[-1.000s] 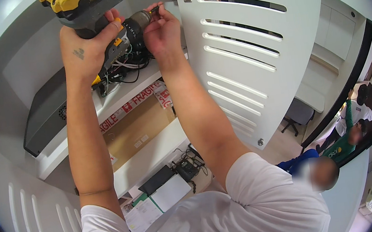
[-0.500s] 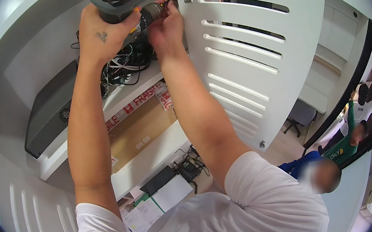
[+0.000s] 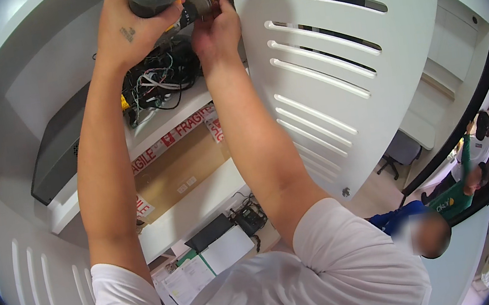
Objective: The person uses a cordless drill to install and adjust hinges on a white louvered cabinet door. They repeatedly open and close the door to check alignment while securing the hardware with screws. A second person is visible in the background observing the work.
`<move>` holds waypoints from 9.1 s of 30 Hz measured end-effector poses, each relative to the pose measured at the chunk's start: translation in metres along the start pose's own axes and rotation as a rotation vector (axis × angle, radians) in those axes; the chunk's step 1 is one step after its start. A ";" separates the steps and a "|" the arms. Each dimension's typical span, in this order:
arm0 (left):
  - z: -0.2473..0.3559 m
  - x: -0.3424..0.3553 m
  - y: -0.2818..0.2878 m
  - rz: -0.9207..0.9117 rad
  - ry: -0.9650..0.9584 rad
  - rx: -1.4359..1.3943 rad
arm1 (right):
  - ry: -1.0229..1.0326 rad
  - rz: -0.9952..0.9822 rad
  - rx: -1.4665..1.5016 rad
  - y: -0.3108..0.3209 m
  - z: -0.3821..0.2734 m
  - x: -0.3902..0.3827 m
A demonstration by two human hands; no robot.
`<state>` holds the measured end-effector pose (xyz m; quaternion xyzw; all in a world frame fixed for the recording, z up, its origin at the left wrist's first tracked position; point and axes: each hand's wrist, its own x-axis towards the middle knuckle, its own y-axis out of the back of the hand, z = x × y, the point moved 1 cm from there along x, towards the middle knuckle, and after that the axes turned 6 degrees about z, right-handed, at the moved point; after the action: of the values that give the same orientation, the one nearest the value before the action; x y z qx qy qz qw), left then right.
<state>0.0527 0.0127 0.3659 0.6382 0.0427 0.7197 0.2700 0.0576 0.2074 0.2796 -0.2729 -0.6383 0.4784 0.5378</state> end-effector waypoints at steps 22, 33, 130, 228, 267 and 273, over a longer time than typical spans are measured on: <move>-0.006 0.019 0.003 -0.067 -0.271 -0.085 | 0.899 -0.446 -1.191 0.038 -0.006 -0.144; -0.014 0.022 0.001 -0.109 -0.315 -0.222 | 0.827 -0.412 -1.212 0.043 0.001 -0.145; 0.021 -0.135 0.087 0.335 0.098 -0.638 | 0.054 -0.305 -1.359 -0.014 -0.058 -0.134; 0.010 0.015 0.004 -0.012 -0.234 -0.108 | -0.064 -0.227 0.054 0.016 -0.017 0.002; 0.000 0.013 -0.001 0.020 -0.257 -0.131 | 1.029 -0.681 -1.322 0.073 -0.020 -0.129; -0.006 0.016 -0.005 0.012 -0.280 -0.226 | 1.042 -0.698 -1.333 0.070 -0.021 -0.130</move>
<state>0.0481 0.0257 0.3767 0.6981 -0.0803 0.6256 0.3389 0.1014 0.1299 0.1598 -0.4999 -0.5051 -0.3627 0.6029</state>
